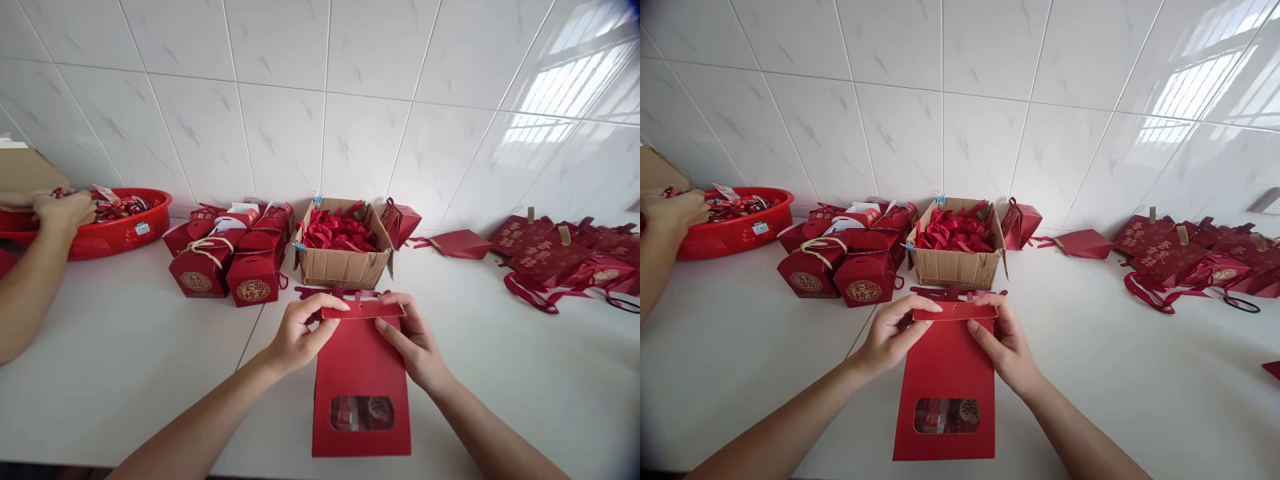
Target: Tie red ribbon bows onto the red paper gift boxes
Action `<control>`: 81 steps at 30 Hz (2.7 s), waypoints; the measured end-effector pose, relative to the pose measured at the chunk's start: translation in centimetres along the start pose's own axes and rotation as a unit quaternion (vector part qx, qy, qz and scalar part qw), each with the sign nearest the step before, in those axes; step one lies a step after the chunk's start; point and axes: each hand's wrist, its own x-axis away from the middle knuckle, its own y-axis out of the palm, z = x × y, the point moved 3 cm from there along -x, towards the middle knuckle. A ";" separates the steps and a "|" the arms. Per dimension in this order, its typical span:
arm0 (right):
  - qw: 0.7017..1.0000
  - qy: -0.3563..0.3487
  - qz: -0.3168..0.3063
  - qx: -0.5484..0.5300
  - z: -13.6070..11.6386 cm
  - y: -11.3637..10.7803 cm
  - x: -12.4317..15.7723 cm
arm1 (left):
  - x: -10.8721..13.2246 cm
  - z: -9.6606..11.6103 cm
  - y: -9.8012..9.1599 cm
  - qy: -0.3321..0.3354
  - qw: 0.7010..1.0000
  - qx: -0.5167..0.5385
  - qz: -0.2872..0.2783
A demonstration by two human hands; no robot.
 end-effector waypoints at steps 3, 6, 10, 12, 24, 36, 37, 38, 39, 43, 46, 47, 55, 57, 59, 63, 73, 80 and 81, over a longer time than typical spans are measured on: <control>0.998 -0.027 0.006 0.049 0.4 -0.1 0.1 | 0.2 -0.4 0.2 0.015 1.000 -0.027 0.000; 0.999 -0.002 0.006 0.041 0.8 0.2 0.0 | 0.2 -0.9 0.4 -0.023 0.999 0.013 -0.023; 0.997 0.069 0.001 0.027 1.9 0.6 0.0 | 0.4 -2.3 0.9 -0.192 0.977 0.091 -0.019; 0.994 0.110 0.000 0.016 2.9 0.8 0.1 | 0.8 -3.5 1.3 -0.292 0.945 0.145 -0.024; 0.775 0.098 -0.024 0.624 -1.2 -5.1 -9.5 | 1.7 -7.2 1.9 -0.400 0.883 0.231 -0.077; 0.755 0.212 -0.061 0.618 3.9 -9.3 -11.6 | 2.0 -8.0 2.0 -0.415 0.877 0.217 -0.105; 0.764 0.216 -0.064 0.605 4.1 -9.2 -11.6 | 2.0 -7.9 2.0 -0.415 0.877 0.217 -0.104; 0.771 0.220 -0.066 0.593 4.1 -9.2 -11.6 | 1.9 -7.8 2.0 -0.415 0.878 0.216 -0.104; 0.778 0.223 -0.065 0.584 4.2 -9.2 -11.6 | 1.9 -7.7 2.0 -0.416 0.878 0.215 -0.103; 0.793 0.215 -0.049 0.568 4.5 -9.1 -11.6 | 1.8 -7.2 2.0 -0.416 0.879 0.212 -0.096; 0.804 0.203 -0.041 0.558 5.2 -9.2 -11.7 | 1.8 -7.1 2.0 -0.408 0.880 0.225 -0.092; 0.807 0.197 -0.038 0.555 5.5 -9.2 -11.7 | 1.9 -7.1 2.0 -0.406 0.880 0.228 -0.089; 0.800 0.180 -0.014 0.573 6.9 -9.2 -11.6 | 1.8 -6.8 1.7 -0.395 0.890 0.222 -0.046; 0.792 0.187 -0.015 0.581 6.8 -9.1 -11.4 | 1.7 -6.4 1.6 -0.388 0.894 0.221 -0.038; 0.782 0.198 -0.021 0.591 6.5 -8.9 -11.2 | 1.6 -6.1 1.5 -0.380 0.898 0.221 -0.031; 0.752 0.209 -0.026 0.625 5.9 -8.5 -10.8 | 1.7 -5.5 1.4 -0.366 0.904 0.221 -0.023; 0.706 0.197 -0.029 0.680 5.8 -7.7 -10.4 | 2.0 -5.2 1.7 -0.347 0.913 0.212 -0.029; 0.689 0.201 -0.013 0.696 5.5 -7.1 -10.1 | 1.9 -5.0 1.6 -0.324 0.924 0.199 -0.031; 0.685 0.202 -0.010 0.700 5.5 -7.0 -10.0 | 1.9 -4.9 1.5 -0.318 0.927 0.196 -0.032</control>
